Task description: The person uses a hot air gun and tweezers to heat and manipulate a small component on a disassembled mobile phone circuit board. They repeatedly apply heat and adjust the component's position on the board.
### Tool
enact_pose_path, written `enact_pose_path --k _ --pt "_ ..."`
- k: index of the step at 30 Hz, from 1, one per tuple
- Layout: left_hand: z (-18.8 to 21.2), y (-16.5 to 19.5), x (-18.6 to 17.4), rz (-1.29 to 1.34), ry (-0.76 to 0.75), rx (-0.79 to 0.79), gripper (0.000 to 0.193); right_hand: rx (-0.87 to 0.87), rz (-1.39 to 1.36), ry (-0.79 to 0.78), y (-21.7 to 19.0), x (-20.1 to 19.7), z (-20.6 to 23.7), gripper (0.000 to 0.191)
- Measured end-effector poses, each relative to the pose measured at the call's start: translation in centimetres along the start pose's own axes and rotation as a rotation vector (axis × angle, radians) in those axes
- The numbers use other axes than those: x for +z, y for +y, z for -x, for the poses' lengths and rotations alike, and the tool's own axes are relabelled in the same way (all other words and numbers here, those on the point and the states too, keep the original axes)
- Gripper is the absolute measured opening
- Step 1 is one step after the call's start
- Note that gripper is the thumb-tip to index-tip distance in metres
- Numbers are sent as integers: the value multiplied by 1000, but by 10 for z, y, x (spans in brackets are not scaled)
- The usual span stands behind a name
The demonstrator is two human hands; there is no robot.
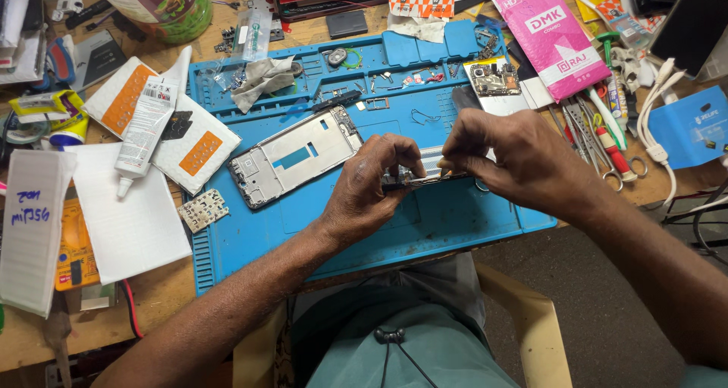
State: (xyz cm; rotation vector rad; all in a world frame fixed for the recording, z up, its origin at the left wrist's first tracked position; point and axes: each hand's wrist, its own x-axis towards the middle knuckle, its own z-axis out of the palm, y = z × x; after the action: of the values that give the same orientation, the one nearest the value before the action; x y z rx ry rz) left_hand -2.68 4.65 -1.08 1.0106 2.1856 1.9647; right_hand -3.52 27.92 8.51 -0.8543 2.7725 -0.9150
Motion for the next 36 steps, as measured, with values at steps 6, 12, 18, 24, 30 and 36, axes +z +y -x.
enact_pose_path --k 6,12,18,24,30,36 --pt "0 1 0 21 -4 -38 45 59 -92 -24 2 -2 -3 13" --pt "-2 1 0 -82 -4 -13 46 298 -230 -108 10 1 -9 14" --pt "-2 3 0 -103 -3 -20 45 432 -497 -190 29 6 -14 18" --pt "-2 4 0 -60 -1 -38 45 344 -659 -149 31 9 -9 17" --pt "-1 -1 1 -31 -2 -28 46 187 -249 59 23 15 8 19" --pt "-1 -2 2 10 4 -29 46 389 -746 -119 48 20 -6 18"
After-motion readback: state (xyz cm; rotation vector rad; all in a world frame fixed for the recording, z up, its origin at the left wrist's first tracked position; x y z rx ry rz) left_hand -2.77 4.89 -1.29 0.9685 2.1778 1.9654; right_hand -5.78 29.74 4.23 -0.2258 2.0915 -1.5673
